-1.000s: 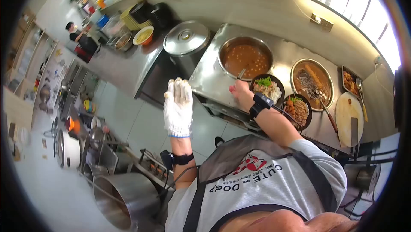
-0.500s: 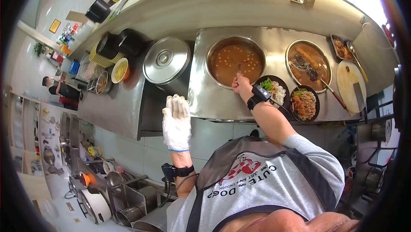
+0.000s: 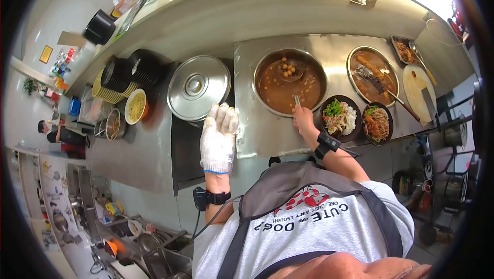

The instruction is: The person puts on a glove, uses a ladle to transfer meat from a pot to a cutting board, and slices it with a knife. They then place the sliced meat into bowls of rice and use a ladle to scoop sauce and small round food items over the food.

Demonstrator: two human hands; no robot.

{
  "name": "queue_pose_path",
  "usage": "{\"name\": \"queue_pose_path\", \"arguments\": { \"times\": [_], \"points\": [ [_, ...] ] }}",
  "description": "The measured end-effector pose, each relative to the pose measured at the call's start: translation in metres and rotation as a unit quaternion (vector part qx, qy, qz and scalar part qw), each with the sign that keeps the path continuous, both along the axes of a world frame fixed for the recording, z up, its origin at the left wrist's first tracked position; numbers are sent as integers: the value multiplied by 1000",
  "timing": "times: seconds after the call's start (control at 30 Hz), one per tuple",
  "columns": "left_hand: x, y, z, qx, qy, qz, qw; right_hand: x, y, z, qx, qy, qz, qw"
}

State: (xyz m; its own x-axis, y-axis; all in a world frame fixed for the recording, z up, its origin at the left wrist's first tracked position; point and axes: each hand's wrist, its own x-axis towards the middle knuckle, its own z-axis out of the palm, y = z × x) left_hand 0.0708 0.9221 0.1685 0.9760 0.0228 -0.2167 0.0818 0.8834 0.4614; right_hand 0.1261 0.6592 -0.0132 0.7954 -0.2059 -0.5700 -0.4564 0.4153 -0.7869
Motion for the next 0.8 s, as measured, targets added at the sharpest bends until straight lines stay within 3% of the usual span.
{"name": "queue_pose_path", "arguments": {
  "times": [0.17,0.3,0.37,0.4,0.47,0.5,0.57,0.67,0.8],
  "points": [
    [65,-7,-5,65,-40,-129,989,-35,-1,14,-37,22,1,999],
    [96,-29,-6,106,-40,-194,974,-46,-14,-5,-91,47,-40,994],
    [104,-38,-9,89,-61,-212,971,-45,-22,-43,-361,17,24,932],
    [109,-41,-14,75,-68,-226,969,-45,-24,-54,-359,24,17,933],
    [112,-48,-15,80,-69,-240,965,-44,-24,-69,-460,-47,56,885],
    [115,-51,-15,82,-74,-243,964,-47,-21,-66,-458,-44,51,886],
    [122,-54,-20,93,-74,-254,960,-51,-14,-46,-276,9,12,961],
    [128,-54,-21,142,-85,-259,951,-72,-8,-15,-187,28,-42,981],
    [140,-57,-22,244,-100,-252,931,-69,-13,-32,-247,27,-55,967]
  ]
}}
